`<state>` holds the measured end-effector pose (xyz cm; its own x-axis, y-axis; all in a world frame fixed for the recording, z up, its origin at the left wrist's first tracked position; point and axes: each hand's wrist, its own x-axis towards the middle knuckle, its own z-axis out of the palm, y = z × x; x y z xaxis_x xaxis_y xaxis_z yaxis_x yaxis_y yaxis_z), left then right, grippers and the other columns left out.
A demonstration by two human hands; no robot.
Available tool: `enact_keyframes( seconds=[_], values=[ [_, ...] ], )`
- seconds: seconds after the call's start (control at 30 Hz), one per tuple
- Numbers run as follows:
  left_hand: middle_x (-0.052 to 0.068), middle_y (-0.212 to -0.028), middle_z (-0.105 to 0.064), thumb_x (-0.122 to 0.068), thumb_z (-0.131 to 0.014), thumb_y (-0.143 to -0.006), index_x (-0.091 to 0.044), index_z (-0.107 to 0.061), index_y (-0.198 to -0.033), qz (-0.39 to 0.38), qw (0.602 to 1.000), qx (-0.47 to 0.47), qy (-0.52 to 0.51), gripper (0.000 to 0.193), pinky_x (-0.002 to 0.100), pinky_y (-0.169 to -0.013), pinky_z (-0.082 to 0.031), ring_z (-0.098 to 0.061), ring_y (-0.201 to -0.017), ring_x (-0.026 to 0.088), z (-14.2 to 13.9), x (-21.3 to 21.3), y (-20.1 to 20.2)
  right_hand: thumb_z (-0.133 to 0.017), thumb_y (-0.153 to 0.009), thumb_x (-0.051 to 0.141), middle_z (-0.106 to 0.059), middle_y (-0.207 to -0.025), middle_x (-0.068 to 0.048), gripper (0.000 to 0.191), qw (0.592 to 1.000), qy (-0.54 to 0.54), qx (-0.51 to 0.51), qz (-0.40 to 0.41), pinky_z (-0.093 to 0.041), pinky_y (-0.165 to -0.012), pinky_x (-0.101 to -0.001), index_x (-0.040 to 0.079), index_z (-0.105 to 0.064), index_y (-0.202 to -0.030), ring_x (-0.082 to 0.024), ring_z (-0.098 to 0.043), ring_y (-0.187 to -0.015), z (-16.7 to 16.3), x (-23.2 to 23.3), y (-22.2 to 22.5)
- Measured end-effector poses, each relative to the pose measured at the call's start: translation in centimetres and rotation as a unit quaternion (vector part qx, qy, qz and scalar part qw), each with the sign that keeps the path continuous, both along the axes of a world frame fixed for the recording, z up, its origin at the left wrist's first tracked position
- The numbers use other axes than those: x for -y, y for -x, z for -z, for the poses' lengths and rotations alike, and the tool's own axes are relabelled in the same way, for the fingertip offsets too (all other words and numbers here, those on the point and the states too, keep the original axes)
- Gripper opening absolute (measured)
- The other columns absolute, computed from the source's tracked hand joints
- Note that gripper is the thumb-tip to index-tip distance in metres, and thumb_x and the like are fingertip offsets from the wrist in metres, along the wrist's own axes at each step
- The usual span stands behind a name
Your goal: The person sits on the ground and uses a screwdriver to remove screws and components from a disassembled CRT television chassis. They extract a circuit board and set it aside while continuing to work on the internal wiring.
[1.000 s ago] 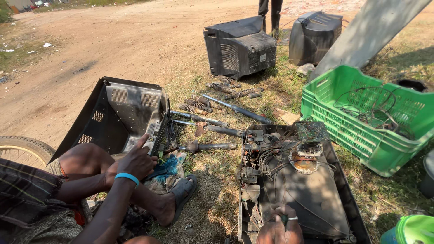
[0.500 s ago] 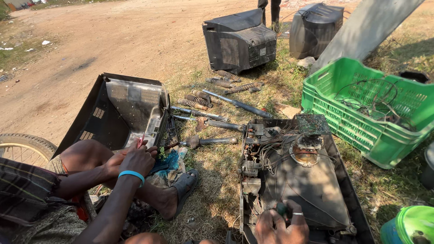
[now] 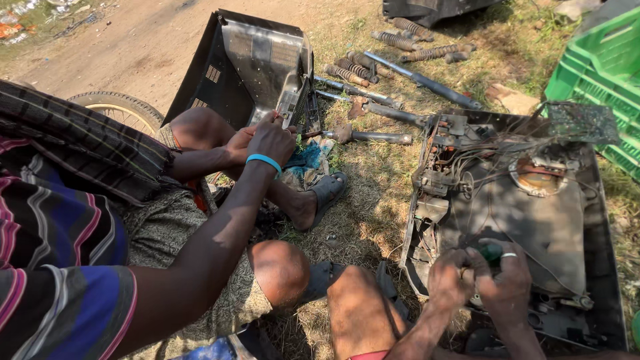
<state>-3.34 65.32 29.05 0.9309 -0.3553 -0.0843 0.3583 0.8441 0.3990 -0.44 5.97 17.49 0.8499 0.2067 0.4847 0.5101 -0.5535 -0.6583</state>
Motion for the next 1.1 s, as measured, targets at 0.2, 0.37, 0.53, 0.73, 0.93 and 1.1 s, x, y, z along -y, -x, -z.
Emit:
enact_keyframes(
  seconds=[0.2, 0.37, 0.53, 0.73, 0.93, 1.1],
  values=[
    [0.028, -0.160, -0.040, -0.019, -0.036, -0.117, -0.008, -0.048, -0.158, -0.061, 0.996, -0.004, 0.057, 0.044, 0.055, -0.127, -0.031, -0.037, -0.152, 0.041, 1.4, 1.1, 0.9, -0.064, -0.096, 0.010, -0.076, -0.114, -0.011, 0.049, 0.986, -0.043, -0.064, -0.145, -0.060, -0.085, -0.0353, 0.007, -0.053, -0.143, -0.025, -0.075, -0.104, -2.0, 1.7, -0.9],
    [0.024, -0.159, -0.042, -0.035, -0.038, -0.117, -0.020, -0.052, -0.150, -0.004, 0.996, -0.005, 0.083, 0.039, 0.055, -0.127, -0.032, -0.040, -0.151, 0.040, 1.2, 1.8, 1.1, -0.066, -0.093, 0.012, -0.067, -0.128, -0.015, 0.045, 0.975, -0.047, -0.023, -0.217, -0.055, -0.093, -0.0372, 0.005, -0.054, -0.136, -0.026, -0.067, -0.114, -2.6, 2.1, -1.5],
    [0.027, -0.159, -0.044, -0.028, -0.036, -0.117, -0.022, -0.054, -0.154, -0.044, 0.996, -0.016, 0.080, 0.042, 0.057, -0.123, -0.033, -0.040, -0.149, 0.043, 1.6, 2.1, 1.7, -0.083, -0.087, 0.015, -0.066, -0.100, -0.013, 0.038, 0.989, 0.086, 0.057, -0.109, -0.053, -0.086, -0.0413, 0.008, -0.070, -0.123, -0.028, -0.066, -0.097, -3.6, 1.7, -1.5],
    [0.025, -0.159, -0.047, -0.029, -0.035, -0.119, -0.017, -0.058, -0.149, -0.056, 0.997, -0.027, 0.051, 0.040, 0.057, -0.124, -0.033, -0.041, -0.150, 0.040, 1.6, 2.1, 1.7, -0.065, -0.089, 0.002, -0.074, -0.113, -0.008, 0.039, 0.964, 0.010, -0.117, -0.239, -0.058, -0.085, -0.0368, 0.010, -0.067, -0.127, -0.023, -0.074, -0.100, -4.8, 2.6, -1.6],
    [0.026, -0.161, -0.045, -0.028, -0.033, -0.117, -0.011, -0.060, -0.146, -0.058, 0.995, -0.035, 0.077, 0.043, 0.059, -0.125, -0.028, -0.038, -0.152, 0.042, 1.5, 2.1, 1.8, -0.077, -0.083, 0.002, -0.061, -0.121, -0.020, 0.054, 0.979, 0.019, 0.076, -0.190, -0.054, -0.091, -0.0388, 0.007, -0.060, -0.135, -0.032, -0.064, -0.108, -4.0, 1.0, -0.5],
    [0.027, -0.162, -0.043, -0.033, -0.036, -0.118, -0.013, -0.062, -0.141, -0.030, 0.998, -0.026, 0.055, 0.040, 0.058, -0.126, -0.026, -0.034, -0.154, 0.044, 2.1, 1.9, 1.4, -0.054, -0.089, -0.008, -0.069, -0.131, -0.013, 0.056, 0.967, -0.053, -0.054, -0.245, -0.058, -0.090, -0.0307, 0.009, -0.056, -0.142, -0.022, -0.069, -0.111, -2.3, 1.8, -2.3]
  ],
)
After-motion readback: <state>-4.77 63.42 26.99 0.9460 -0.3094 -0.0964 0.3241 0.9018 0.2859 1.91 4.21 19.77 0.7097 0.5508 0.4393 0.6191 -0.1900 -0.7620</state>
